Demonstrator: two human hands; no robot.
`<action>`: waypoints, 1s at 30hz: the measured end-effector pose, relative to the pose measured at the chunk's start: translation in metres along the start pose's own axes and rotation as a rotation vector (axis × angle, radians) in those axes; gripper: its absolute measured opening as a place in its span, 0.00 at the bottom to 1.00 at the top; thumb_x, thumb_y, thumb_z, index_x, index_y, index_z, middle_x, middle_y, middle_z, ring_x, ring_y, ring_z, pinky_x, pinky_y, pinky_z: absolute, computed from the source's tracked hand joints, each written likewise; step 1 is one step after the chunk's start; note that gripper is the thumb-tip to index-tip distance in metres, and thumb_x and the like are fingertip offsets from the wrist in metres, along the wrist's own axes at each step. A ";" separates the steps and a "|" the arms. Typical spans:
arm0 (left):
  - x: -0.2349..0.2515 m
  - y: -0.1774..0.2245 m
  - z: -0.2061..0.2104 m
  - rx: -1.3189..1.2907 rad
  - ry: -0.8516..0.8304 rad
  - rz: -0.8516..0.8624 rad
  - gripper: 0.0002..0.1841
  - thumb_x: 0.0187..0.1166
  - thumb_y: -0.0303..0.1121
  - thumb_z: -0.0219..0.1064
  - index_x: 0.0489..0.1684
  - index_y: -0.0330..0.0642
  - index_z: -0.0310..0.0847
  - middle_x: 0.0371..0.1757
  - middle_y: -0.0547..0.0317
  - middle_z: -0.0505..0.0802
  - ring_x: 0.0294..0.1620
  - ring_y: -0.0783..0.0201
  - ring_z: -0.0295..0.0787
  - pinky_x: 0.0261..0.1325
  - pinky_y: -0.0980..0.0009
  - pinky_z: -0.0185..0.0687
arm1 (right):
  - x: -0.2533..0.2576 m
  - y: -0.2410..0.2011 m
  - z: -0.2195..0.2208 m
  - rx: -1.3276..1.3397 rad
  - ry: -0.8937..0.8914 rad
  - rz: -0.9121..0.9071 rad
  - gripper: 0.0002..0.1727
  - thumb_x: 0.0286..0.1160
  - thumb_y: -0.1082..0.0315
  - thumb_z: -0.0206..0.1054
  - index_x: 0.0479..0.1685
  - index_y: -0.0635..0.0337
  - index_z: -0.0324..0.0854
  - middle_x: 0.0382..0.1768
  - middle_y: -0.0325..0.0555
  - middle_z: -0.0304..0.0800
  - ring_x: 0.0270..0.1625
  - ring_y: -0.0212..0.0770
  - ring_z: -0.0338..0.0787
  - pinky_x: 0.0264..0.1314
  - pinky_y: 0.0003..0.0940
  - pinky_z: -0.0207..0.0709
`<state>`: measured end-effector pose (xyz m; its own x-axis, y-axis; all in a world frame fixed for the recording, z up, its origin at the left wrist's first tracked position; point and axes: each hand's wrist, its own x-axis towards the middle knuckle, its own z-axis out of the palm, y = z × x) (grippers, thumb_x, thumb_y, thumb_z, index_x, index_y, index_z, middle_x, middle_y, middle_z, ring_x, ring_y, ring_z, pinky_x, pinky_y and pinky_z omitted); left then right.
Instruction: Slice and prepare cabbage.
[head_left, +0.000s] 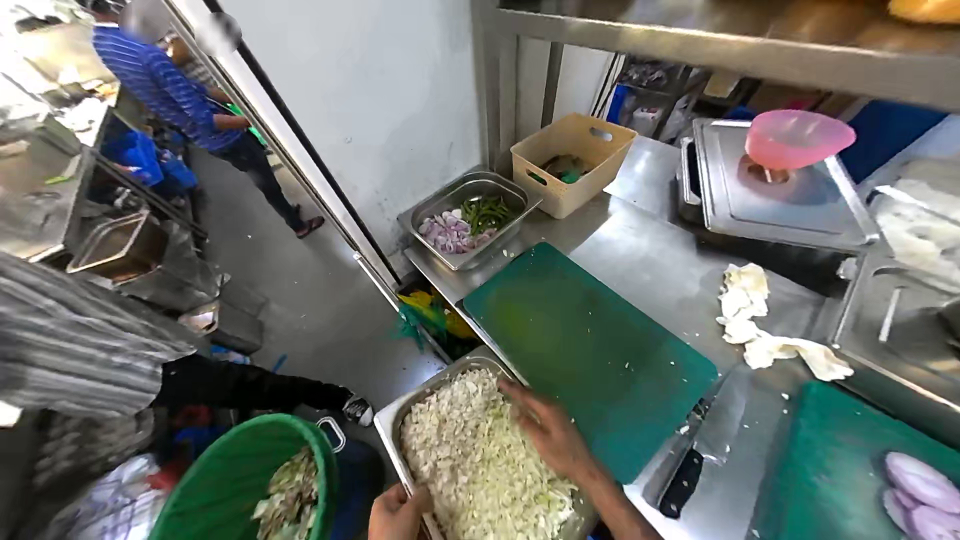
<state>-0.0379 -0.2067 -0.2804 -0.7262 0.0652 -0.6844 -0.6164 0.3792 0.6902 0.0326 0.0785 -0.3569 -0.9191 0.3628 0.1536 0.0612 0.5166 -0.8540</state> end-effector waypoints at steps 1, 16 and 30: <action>-0.001 0.000 -0.005 -0.039 0.003 0.013 0.02 0.72 0.20 0.69 0.33 0.30 0.81 0.22 0.50 0.90 0.20 0.58 0.88 0.25 0.61 0.88 | -0.008 -0.012 0.004 0.071 0.010 -0.052 0.24 0.87 0.53 0.62 0.78 0.47 0.82 0.82 0.39 0.79 0.90 0.40 0.67 0.95 0.47 0.60; 0.002 0.099 0.121 -0.208 -0.218 0.457 0.01 0.70 0.20 0.65 0.33 0.30 0.78 0.21 0.52 0.88 0.18 0.61 0.86 0.23 0.65 0.86 | 0.012 -0.072 -0.186 -0.436 0.427 0.260 0.21 0.84 0.62 0.65 0.72 0.57 0.85 0.61 0.55 0.92 0.67 0.60 0.86 0.73 0.63 0.76; 0.062 0.222 0.299 -0.149 -0.487 0.287 0.06 0.77 0.22 0.69 0.42 0.25 0.80 0.25 0.47 0.87 0.17 0.60 0.83 0.19 0.66 0.82 | 0.105 -0.043 -0.236 -0.523 0.313 0.128 0.22 0.85 0.62 0.64 0.78 0.44 0.81 0.86 0.40 0.72 0.89 0.47 0.69 0.89 0.58 0.64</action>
<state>-0.1286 0.1577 -0.2401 -0.6683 0.5763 -0.4703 -0.4778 0.1520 0.8652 0.0256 0.2768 -0.1869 -0.7391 0.6163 0.2717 0.4190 0.7366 -0.5309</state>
